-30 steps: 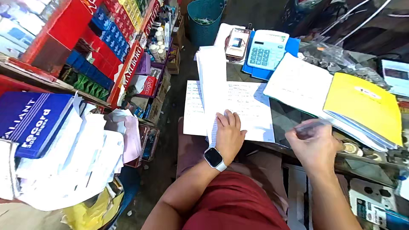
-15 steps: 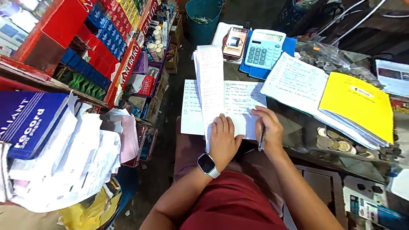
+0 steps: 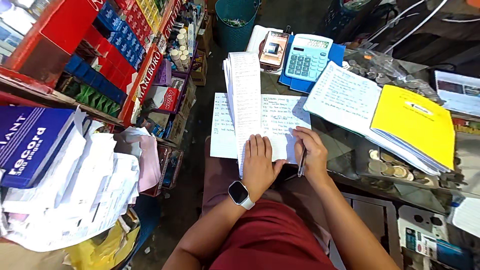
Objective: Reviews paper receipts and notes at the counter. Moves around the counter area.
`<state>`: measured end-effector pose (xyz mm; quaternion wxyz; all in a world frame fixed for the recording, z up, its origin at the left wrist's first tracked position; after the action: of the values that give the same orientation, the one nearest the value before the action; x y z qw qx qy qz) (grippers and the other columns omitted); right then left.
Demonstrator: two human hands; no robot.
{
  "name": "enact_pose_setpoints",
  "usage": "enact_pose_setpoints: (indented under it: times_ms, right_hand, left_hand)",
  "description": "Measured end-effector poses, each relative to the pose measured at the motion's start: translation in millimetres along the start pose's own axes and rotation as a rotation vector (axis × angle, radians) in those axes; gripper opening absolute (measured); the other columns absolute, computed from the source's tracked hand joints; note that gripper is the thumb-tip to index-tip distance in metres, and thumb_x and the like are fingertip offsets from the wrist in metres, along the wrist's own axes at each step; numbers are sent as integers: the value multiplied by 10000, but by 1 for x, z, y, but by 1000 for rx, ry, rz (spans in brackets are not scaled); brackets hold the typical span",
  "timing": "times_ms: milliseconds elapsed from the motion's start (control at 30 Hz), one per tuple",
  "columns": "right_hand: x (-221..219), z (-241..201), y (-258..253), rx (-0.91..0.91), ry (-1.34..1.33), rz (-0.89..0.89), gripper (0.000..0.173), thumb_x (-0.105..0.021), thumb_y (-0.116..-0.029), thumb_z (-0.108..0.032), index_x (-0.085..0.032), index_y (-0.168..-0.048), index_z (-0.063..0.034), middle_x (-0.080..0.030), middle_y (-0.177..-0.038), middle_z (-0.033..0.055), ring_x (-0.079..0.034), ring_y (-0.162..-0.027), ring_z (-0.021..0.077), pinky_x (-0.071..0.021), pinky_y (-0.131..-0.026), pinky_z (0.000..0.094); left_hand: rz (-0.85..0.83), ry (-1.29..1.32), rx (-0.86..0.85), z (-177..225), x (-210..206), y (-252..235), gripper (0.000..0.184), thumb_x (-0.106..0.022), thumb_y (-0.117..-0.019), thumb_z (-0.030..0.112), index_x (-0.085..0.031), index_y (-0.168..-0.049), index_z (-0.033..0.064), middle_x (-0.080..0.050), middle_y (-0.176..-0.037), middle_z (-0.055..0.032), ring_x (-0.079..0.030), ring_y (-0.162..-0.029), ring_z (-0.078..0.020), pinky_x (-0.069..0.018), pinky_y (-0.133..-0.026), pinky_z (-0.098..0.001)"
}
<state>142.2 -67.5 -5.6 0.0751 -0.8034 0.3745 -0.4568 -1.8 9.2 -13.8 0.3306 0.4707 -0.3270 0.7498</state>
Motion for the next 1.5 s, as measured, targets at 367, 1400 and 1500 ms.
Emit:
enact_pose_setpoints:
  times_ms: [367,1400,1500]
  right_hand:
    - [-82,-70,-100,-425,-855,-517,208,-624,-1028,-154,-541,-853,-78,-628,-695,0,-594,-512,70,-542,-503,228]
    - [-34,-41,-79,68,-488,10,291,-501,-1056,-114,-671,-1170,93,-722,-1062,144,-706,-922,119,-593,-843,277]
    - [-38,-33,-66,49,-403,-47,294,-458,-1070,-101,-651,-1133,111,-720,-1176,217,-699,-1134,170,-543,-993,289]
  left_hand:
    - [-167,71,38,-6,7,-19,755,-441,-1016,577,-546,-1433,-44,-454,-1545,-260,-349,-1480,-465,-194,-1185,-694]
    - [-74,-5,50,-10,3,-9,893,-486,-973,612,-481,-1420,-161,-445,-1498,-364,-419,-1426,-499,-310,-1185,-580]
    - [-76,-2,48,-9,3,-8,882,-484,-980,604,-483,-1420,-160,-443,-1496,-370,-420,-1423,-507,-306,-1186,-584]
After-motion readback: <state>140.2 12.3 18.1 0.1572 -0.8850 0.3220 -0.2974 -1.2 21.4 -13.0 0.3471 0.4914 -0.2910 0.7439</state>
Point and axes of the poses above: each hand's wrist, its own y-axis away from the middle knuckle, its own x-axis out of the back of the hand, z = x × y, the point moved 3 cm from there along -y, towards the middle knuckle
